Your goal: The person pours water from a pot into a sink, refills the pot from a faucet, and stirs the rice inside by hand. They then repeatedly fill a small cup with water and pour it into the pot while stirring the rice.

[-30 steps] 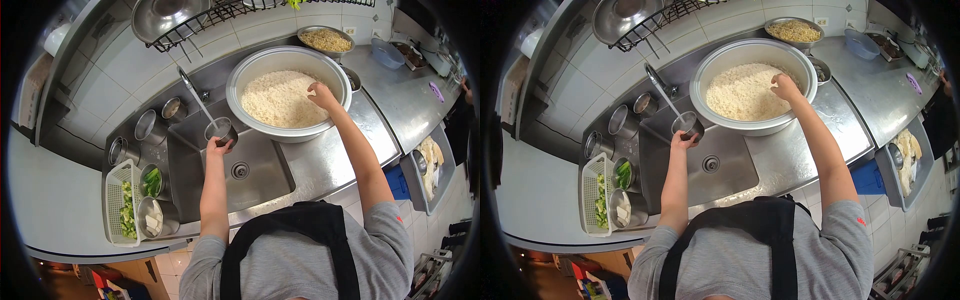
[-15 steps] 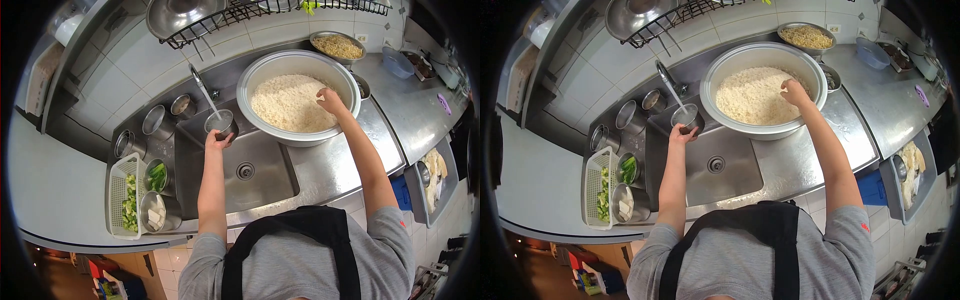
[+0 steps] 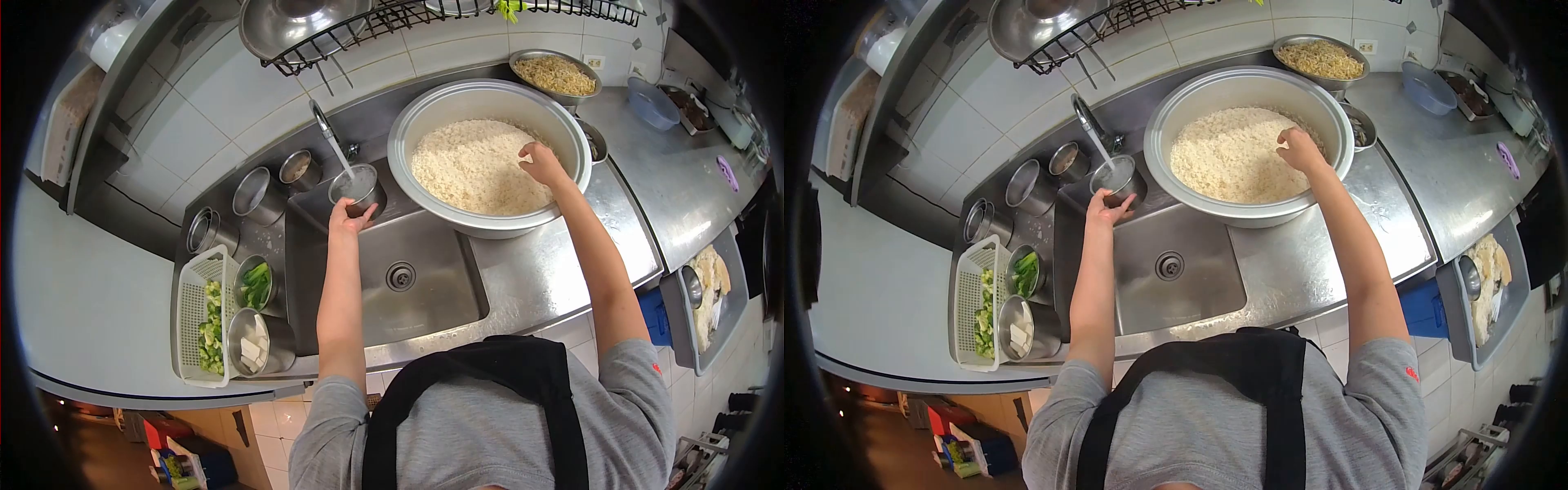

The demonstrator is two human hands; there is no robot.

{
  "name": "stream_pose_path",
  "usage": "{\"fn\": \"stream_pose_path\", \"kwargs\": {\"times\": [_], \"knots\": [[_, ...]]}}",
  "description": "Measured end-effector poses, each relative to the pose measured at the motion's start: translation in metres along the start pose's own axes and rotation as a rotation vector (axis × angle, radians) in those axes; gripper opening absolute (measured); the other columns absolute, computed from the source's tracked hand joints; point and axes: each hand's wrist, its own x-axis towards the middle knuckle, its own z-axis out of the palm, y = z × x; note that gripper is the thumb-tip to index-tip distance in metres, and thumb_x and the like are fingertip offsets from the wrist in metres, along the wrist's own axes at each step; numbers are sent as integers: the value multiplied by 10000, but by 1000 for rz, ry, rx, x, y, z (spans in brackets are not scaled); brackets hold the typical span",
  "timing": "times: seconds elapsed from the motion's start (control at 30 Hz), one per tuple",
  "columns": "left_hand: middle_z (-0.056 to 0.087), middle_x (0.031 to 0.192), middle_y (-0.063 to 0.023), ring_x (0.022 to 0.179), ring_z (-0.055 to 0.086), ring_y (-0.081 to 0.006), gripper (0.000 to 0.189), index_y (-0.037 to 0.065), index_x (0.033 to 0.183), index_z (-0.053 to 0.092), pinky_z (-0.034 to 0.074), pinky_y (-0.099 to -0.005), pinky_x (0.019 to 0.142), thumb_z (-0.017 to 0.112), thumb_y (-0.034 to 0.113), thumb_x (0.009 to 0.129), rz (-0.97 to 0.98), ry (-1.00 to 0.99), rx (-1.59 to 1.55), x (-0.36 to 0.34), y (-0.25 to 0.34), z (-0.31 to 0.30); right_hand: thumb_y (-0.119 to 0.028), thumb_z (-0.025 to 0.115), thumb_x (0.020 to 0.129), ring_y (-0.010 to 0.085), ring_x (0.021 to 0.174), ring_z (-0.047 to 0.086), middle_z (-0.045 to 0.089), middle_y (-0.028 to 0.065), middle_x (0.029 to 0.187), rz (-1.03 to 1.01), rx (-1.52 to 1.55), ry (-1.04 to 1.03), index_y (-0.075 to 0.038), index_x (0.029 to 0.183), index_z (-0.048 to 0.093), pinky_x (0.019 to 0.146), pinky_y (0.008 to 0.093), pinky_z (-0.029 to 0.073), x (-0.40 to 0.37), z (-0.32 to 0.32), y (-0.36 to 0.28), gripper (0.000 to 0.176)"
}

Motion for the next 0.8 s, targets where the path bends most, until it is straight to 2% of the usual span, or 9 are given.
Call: {"fn": "stream_pose_path", "kwargs": {"times": [0.17, 0.23, 0.47, 0.53, 0.8], "knots": [[79, 1283, -234, 1159, -41, -503, 608, 1, 1170, 265, 396, -549, 841, 489, -48, 607, -19, -30, 23, 5, 3, -3, -108, 606, 635, 307, 888, 514, 538, 189, 913, 14, -5, -9, 1, 824, 575, 786, 340, 402, -1, -2, -2, 221], [91, 1295, -208, 1163, -43, -491, 605, -2, 1180, 262, 373, -548, 860, 494, -4, 621, -1, 24, 13, 8, 2, -3, -110, 607, 634, 306, 887, 515, 541, 188, 906, 12, -4, -6, 0, 826, 575, 785, 341, 402, -2, -3, -4, 223], [102, 1287, -212, 1167, -47, -486, 602, 0, 1170, 276, 374, -547, 860, 491, -7, 609, -12, -16, 14, 8, 4, -9, -105, 608, 631, 306, 881, 516, 543, 190, 903, 10, -11, -11, 0, 820, 574, 777, 341, 405, -1, -2, -3, 219], [117, 1277, -219, 1158, -4, -493, 615, 23, 1175, 287, 402, -549, 836, 489, -59, 600, -21, -2, 1, 7, 4, -10, -106, 607, 631, 305, 877, 516, 542, 188, 899, -4, -21, -13, 1, 816, 572, 772, 342, 406, -1, -2, -2, 216], [138, 1272, -219, 1161, 7, -483, 596, 25, 1169, 300, 400, -549, 837, 488, -50, 608, -25, 3, -24, -2, 2, -7, -114, 611, 631, 305, 862, 517, 540, 183, 890, -18, -10, 3, 0, 811, 569, 759, 348, 408, -1, -1, -1, 217]]}}
